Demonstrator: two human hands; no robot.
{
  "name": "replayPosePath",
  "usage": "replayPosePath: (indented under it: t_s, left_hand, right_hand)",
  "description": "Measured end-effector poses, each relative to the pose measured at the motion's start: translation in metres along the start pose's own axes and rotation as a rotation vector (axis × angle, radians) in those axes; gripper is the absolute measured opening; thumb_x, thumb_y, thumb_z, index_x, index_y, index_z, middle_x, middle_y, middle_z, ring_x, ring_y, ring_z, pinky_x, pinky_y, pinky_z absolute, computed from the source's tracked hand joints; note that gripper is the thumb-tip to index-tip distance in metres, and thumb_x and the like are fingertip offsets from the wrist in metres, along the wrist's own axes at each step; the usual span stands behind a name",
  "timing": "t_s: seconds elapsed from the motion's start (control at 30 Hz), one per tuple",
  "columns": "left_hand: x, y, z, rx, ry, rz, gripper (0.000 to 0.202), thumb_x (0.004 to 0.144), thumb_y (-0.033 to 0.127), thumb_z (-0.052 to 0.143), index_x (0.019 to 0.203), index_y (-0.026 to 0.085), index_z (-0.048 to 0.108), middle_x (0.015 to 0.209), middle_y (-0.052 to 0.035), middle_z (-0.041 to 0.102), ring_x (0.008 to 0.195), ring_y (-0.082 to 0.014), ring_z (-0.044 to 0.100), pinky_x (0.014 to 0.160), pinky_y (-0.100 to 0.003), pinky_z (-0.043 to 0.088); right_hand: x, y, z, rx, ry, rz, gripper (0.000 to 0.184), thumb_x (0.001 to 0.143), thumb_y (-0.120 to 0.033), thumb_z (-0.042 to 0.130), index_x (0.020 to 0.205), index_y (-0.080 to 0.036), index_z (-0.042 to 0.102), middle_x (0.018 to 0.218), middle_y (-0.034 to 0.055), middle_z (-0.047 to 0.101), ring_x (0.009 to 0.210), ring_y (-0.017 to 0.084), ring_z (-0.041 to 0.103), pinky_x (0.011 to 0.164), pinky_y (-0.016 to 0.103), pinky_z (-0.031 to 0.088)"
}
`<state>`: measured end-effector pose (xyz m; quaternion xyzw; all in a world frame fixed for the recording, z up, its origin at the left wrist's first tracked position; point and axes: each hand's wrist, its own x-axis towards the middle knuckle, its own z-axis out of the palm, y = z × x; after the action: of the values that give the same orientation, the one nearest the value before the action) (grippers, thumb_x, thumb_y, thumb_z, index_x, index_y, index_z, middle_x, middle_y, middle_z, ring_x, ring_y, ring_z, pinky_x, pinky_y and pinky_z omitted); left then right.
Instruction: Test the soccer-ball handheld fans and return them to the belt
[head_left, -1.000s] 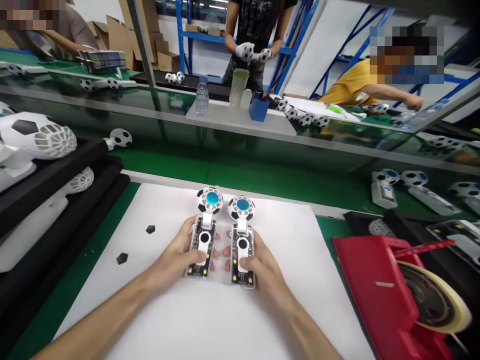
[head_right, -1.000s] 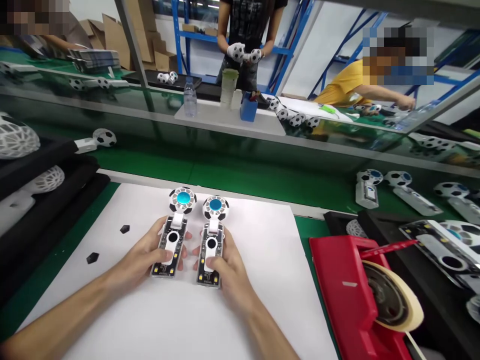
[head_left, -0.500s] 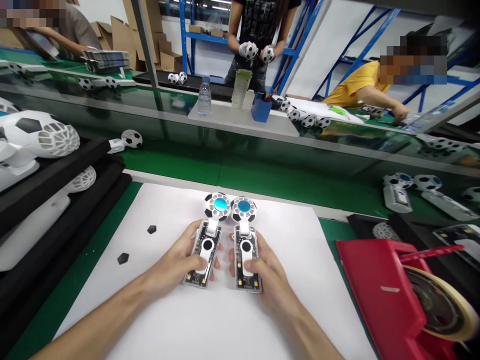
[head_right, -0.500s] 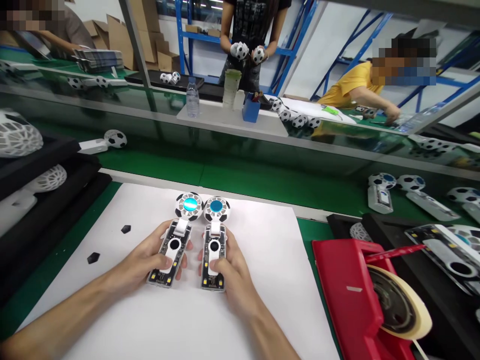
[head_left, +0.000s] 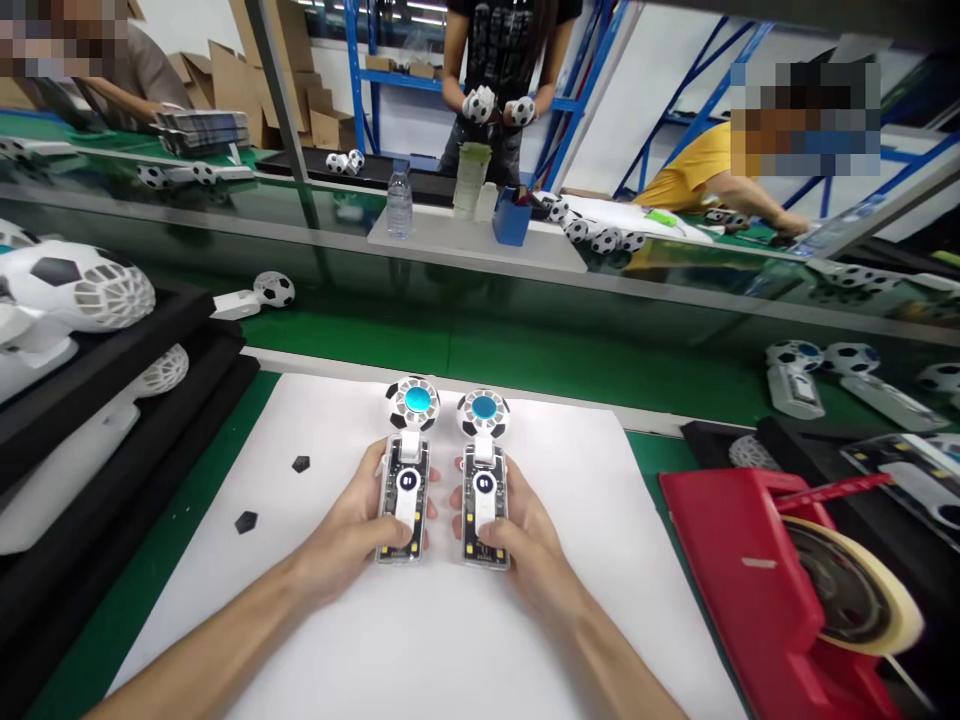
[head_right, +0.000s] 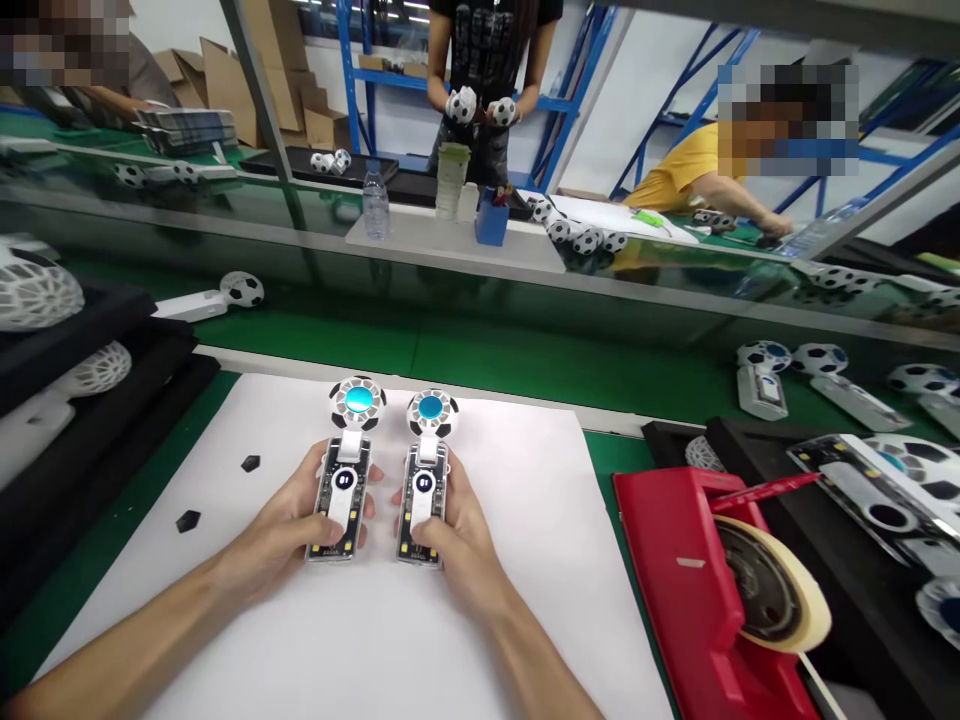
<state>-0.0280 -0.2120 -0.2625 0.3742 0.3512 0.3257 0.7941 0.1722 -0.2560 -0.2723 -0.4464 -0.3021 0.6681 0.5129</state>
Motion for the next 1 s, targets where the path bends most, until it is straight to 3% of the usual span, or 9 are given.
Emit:
replayPosePath:
  t_s: [0.2, 0.33, 0.47, 0.6, 0.7, 0.87, 0.93, 1.0]
  left_hand:
    - [-0.008, 0.016, 0.013, 0.032, -0.054, 0.110, 0.065, 0.081, 0.021, 0.070, 0.133, 0.028, 0.032, 0.136, -0.0141, 0.051, 0.092, -0.0204, 0.063, 0.070, -0.034, 0.054]
    - [-0.009, 0.056, 0.035, 0.059, -0.116, 0.222, 0.056, 0.082, 0.024, 0.070, 0.127, 0.027, 0.038, 0.130, -0.0134, 0.056, 0.083, -0.0192, 0.066, 0.065, -0.033, 0.054]
    - [0.002, 0.104, 0.057, 0.085, -0.194, 0.355, 0.058, 0.079, 0.023, 0.073, 0.126, 0.026, 0.039, 0.116, -0.0100, 0.062, 0.071, -0.0187, 0.067, 0.059, -0.032, 0.055]
    - [0.015, 0.131, 0.072, 0.067, -0.199, 0.472, 0.057, 0.077, 0.021, 0.073, 0.124, 0.023, 0.042, 0.106, -0.0079, 0.065, 0.069, -0.0189, 0.067, 0.059, -0.033, 0.056]
    - [0.021, 0.134, 0.074, 0.066, -0.240, 0.535, 0.052, 0.079, 0.021, 0.073, 0.122, 0.023, 0.044, 0.102, -0.0073, 0.067, 0.071, -0.0199, 0.068, 0.061, -0.033, 0.057]
    - [0.022, 0.131, 0.068, 0.087, -0.267, 0.511, 0.047, 0.081, 0.025, 0.073, 0.122, 0.024, 0.049, 0.093, -0.0054, 0.068, 0.068, -0.0199, 0.068, 0.062, -0.033, 0.056]
    - [0.021, 0.131, 0.066, 0.092, -0.280, 0.480, 0.047, 0.081, 0.029, 0.074, 0.122, 0.025, 0.051, 0.097, -0.0063, 0.069, 0.069, -0.0204, 0.068, 0.062, -0.034, 0.056]
    - [0.021, 0.131, 0.067, 0.104, -0.280, 0.464, 0.046, 0.081, 0.038, 0.074, 0.119, 0.023, 0.052, 0.098, -0.0079, 0.069, 0.069, -0.0211, 0.068, 0.062, -0.034, 0.056]
  right_hand:
    - [-0.004, -0.013, 0.009, -0.060, 0.074, -0.118, 0.070, 0.075, -0.019, 0.062, 0.140, -0.024, 0.040, 0.102, 0.0059, 0.067, 0.092, 0.023, 0.063, 0.073, 0.033, 0.050]
    - [-0.003, -0.062, 0.021, -0.126, -0.036, -0.284, 0.060, 0.080, -0.022, 0.063, 0.136, -0.026, 0.044, 0.101, 0.0048, 0.067, 0.079, 0.021, 0.064, 0.065, 0.032, 0.049]
    - [0.003, -0.123, 0.044, -0.147, -0.066, -0.433, 0.068, 0.074, -0.018, 0.065, 0.138, -0.026, 0.044, 0.098, 0.0042, 0.068, 0.074, 0.021, 0.065, 0.063, 0.034, 0.052]
    - [0.007, -0.159, 0.062, -0.142, -0.064, -0.540, 0.068, 0.071, -0.018, 0.064, 0.137, -0.026, 0.048, 0.095, 0.0027, 0.070, 0.070, 0.020, 0.065, 0.063, 0.035, 0.054]
    - [0.010, -0.165, 0.062, -0.120, -0.101, -0.559, 0.068, 0.073, -0.019, 0.064, 0.138, -0.025, 0.046, 0.093, 0.0029, 0.070, 0.070, 0.019, 0.065, 0.064, 0.034, 0.055]
    - [0.017, -0.159, 0.051, -0.128, -0.120, -0.507, 0.068, 0.077, -0.024, 0.068, 0.140, -0.025, 0.045, 0.108, 0.0064, 0.067, 0.087, 0.022, 0.066, 0.069, 0.035, 0.057]
    - [0.020, -0.157, 0.051, -0.126, -0.107, -0.518, 0.070, 0.077, -0.026, 0.071, 0.141, -0.025, 0.043, 0.104, 0.0056, 0.068, 0.084, 0.021, 0.066, 0.071, 0.036, 0.057]
    - [0.023, -0.156, 0.052, -0.127, -0.070, -0.526, 0.059, 0.081, -0.035, 0.072, 0.134, -0.024, 0.048, 0.093, 0.0040, 0.069, 0.072, 0.019, 0.065, 0.064, 0.033, 0.055]
